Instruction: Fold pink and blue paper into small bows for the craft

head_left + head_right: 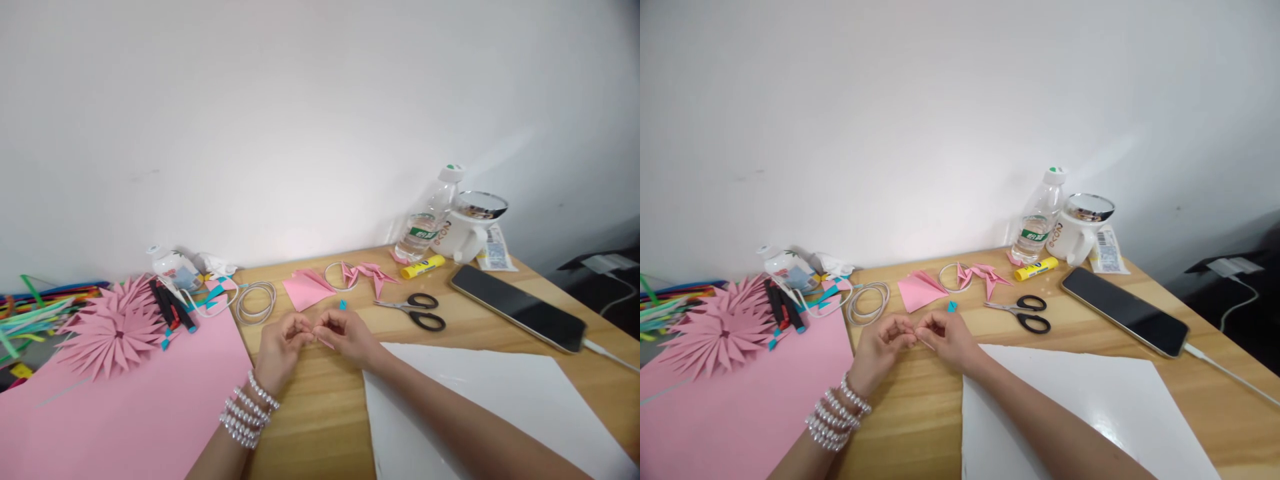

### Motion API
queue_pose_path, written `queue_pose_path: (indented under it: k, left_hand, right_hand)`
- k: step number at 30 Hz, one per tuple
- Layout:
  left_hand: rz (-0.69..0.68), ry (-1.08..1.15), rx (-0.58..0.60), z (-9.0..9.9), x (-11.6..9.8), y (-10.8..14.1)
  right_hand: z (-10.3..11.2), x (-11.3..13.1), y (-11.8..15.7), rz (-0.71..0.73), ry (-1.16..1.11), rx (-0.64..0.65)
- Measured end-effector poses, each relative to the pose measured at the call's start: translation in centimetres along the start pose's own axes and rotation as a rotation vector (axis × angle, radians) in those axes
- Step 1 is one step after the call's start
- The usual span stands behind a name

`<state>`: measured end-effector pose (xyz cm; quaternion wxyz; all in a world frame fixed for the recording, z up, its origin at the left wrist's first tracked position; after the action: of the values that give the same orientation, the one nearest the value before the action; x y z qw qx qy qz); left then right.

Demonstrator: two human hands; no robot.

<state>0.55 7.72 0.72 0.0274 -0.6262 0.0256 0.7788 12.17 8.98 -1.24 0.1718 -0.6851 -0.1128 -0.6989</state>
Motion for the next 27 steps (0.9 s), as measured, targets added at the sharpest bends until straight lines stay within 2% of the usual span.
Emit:
queue_pose_path:
  k: [5, 9, 12, 18, 22, 27]
  left_hand:
    - [0.009, 0.115, 0.069, -0.3, -0.9, 0.2]
    - [0.066, 0.164, 0.107, -0.4, -0.5, 0.0]
    - [0.094, 0.17, 0.092, -0.4, -0.1, -0.2]
    - [0.026, 0.154, -0.028, 0.9, -0.1, -0.6]
    - [0.005, 0.137, 0.01, 0.8, -0.3, -0.6]
    - [0.107, 0.154, 0.057, 0.3, 0.4, -0.6]
  right_hand:
    - [-0.8, 0.2, 0.2, -0.049, -0.167, 0.138]
    - [-0.3, 0.3, 0.0, 0.005, -0.007, 0.043]
    - [0.1, 0.5, -0.1, 0.049, 0.077, -0.04]
    - [-0.1, 0.8, -0.1, 0.083, -0.06, -0.005]
    - [0.2, 0.4, -0.2, 0.11, -0.165, -0.025]
    - [0.3, 0.0, -0.1, 0.16, -0.126, -0.085]
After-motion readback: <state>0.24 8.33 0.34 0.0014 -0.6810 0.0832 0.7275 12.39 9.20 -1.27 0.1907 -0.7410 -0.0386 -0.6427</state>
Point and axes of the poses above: each hand's wrist, its own y-axis away from the middle knuckle, its own z-axis out of the back of the hand, x = y × z, the point moved 7 cm from there along -y, towards the middle knuckle
